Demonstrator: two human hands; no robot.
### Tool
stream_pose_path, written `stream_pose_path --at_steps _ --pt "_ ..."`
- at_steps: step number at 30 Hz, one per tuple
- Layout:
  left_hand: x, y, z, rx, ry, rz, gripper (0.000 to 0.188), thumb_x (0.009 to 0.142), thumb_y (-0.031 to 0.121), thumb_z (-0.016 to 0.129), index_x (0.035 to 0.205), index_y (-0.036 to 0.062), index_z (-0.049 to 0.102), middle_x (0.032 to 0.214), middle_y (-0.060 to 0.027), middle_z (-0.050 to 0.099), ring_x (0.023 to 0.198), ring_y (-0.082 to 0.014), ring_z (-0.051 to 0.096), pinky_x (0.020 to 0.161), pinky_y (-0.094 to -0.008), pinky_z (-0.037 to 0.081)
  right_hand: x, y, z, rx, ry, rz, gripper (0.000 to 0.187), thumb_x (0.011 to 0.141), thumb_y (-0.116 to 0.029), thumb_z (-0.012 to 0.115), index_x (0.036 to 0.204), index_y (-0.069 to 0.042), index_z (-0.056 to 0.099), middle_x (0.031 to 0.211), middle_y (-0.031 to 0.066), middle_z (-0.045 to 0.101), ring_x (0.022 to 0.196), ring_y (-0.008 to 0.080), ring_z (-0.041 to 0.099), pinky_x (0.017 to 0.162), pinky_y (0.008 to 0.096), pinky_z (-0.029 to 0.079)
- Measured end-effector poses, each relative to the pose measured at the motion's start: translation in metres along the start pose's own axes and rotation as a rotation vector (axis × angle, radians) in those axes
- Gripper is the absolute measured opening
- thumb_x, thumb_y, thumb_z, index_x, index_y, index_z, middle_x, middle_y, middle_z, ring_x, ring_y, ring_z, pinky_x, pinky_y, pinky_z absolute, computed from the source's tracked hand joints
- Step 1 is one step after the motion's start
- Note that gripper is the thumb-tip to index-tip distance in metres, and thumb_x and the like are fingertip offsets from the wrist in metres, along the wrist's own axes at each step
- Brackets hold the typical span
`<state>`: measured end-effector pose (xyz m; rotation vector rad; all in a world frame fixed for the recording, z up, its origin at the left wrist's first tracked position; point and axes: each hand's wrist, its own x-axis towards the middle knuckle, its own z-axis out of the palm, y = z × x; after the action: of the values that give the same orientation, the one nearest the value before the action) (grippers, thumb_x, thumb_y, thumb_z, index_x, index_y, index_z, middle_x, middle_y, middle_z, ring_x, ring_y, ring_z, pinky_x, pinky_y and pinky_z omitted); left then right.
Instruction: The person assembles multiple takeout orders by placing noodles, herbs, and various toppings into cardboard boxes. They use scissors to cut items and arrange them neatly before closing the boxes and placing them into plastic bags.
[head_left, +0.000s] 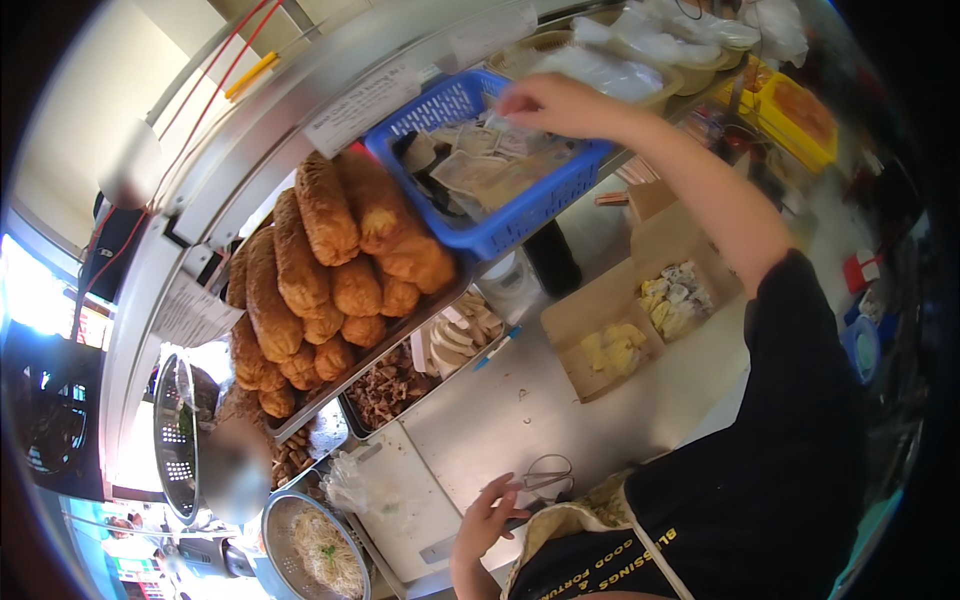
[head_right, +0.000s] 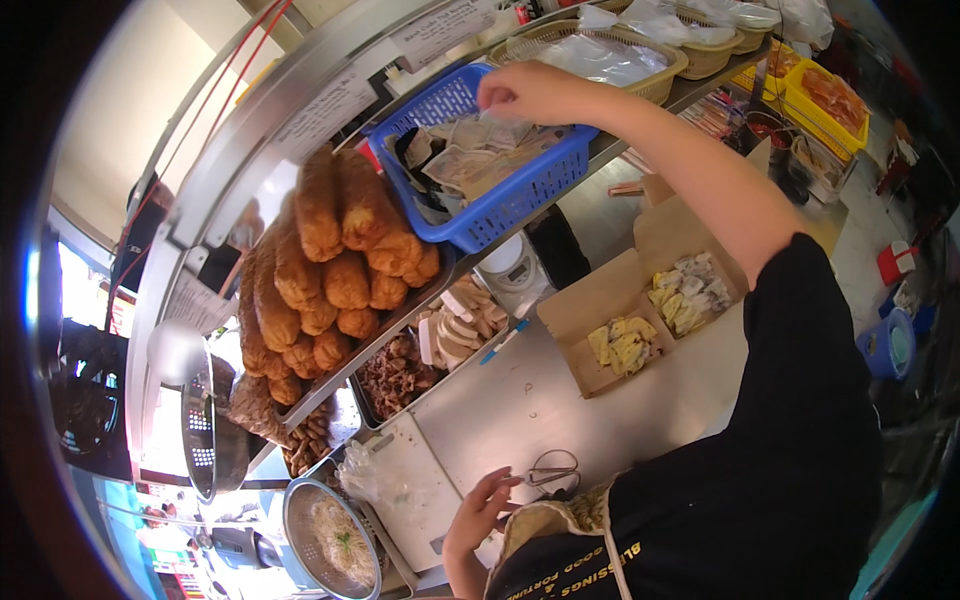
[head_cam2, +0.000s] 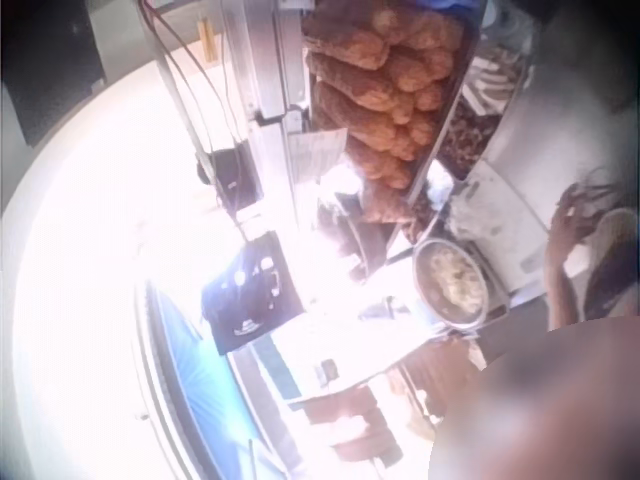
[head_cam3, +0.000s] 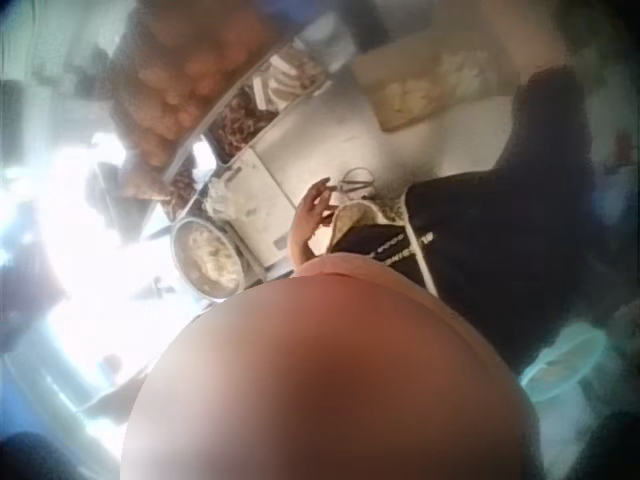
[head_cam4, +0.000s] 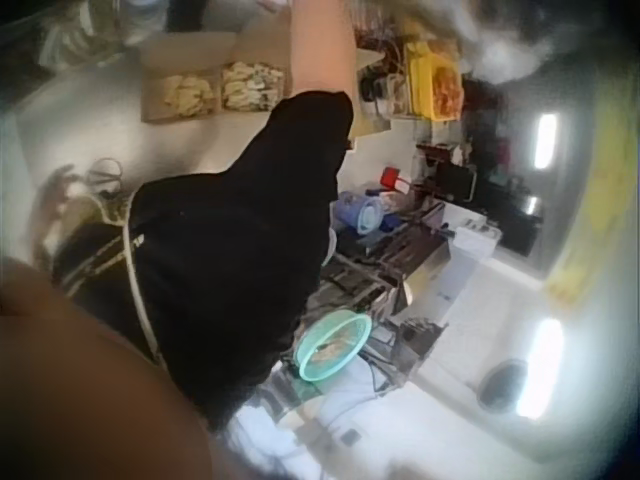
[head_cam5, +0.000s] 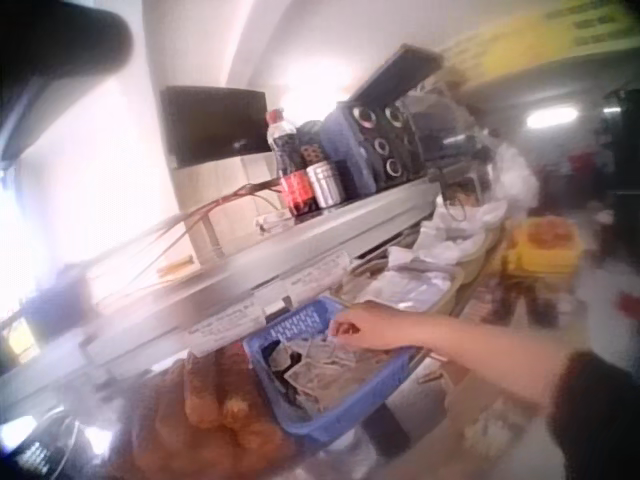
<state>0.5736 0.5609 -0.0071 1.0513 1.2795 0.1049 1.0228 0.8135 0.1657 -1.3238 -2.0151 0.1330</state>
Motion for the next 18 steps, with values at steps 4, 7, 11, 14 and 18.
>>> stream_pose_path --at_steps 4,7,11,14,18 --pt "0.024 0.009 0.025 0.002 0.067 0.066 0.045 0.101 0.024 0.054 0.141 0.0047 0.045 0.125 -0.0099 0.064 0.099 -0.0174 0.064 0.086 -0.0287 0.051 0.042 0.02 0.008 -0.038 -0.572 0.115 0.027 0.082 -0.028 0.071 0.097 -0.005 0.069 0.094 0.0082 0.07 0.087 0.0201 0.066 0.074 0.0355 0.053" --pt "0.039 0.008 0.033 0.151 -0.061 0.149 0.046 0.1 0.022 0.057 0.142 0.0076 0.046 0.126 -0.0096 0.063 0.104 -0.0164 0.062 0.091 -0.029 0.048 0.054 0.017 0.007 -0.346 -0.891 0.048 0.025 0.084 -0.023 0.07 0.1 -0.004 0.068 0.095 0.009 0.07 0.09 0.0202 0.065 0.076 0.0345 0.051" --pt "0.048 0.018 0.027 0.252 -0.074 0.132 0.047 0.099 0.02 0.058 0.142 0.0088 0.045 0.128 -0.009 0.062 0.102 -0.0164 0.065 0.086 -0.03 0.052 0.066 0.022 0.003 -0.162 -0.926 0.128 0.034 0.085 -0.029 0.071 0.108 -0.004 0.068 0.103 0.0092 0.069 0.099 0.019 0.063 0.085 0.0326 0.048" --pt "0.058 0.031 0.023 0.222 0.027 0.009 0.048 0.098 0.02 0.058 0.143 0.0084 0.044 0.128 -0.0095 0.062 0.101 -0.0179 0.066 0.078 -0.0313 0.055 0.087 0.047 -0.011 0.033 -0.704 0.171 0.042 0.088 -0.034 0.07 0.117 -0.004 0.066 0.115 0.0111 0.067 0.109 0.0208 0.061 0.092 0.031 0.046" --pt "0.076 0.032 0.025 0.135 0.015 0.239 0.049 0.097 0.022 0.061 0.141 0.0073 0.045 0.127 -0.012 0.062 0.1 -0.0197 0.067 0.075 -0.0318 0.057 0.128 0.09 -0.027 -0.276 0.001 0.248 0.044 0.088 -0.034 0.069 0.119 -0.004 0.065 0.116 0.0119 0.067 0.11 0.022 0.061 0.093 0.0324 0.046"
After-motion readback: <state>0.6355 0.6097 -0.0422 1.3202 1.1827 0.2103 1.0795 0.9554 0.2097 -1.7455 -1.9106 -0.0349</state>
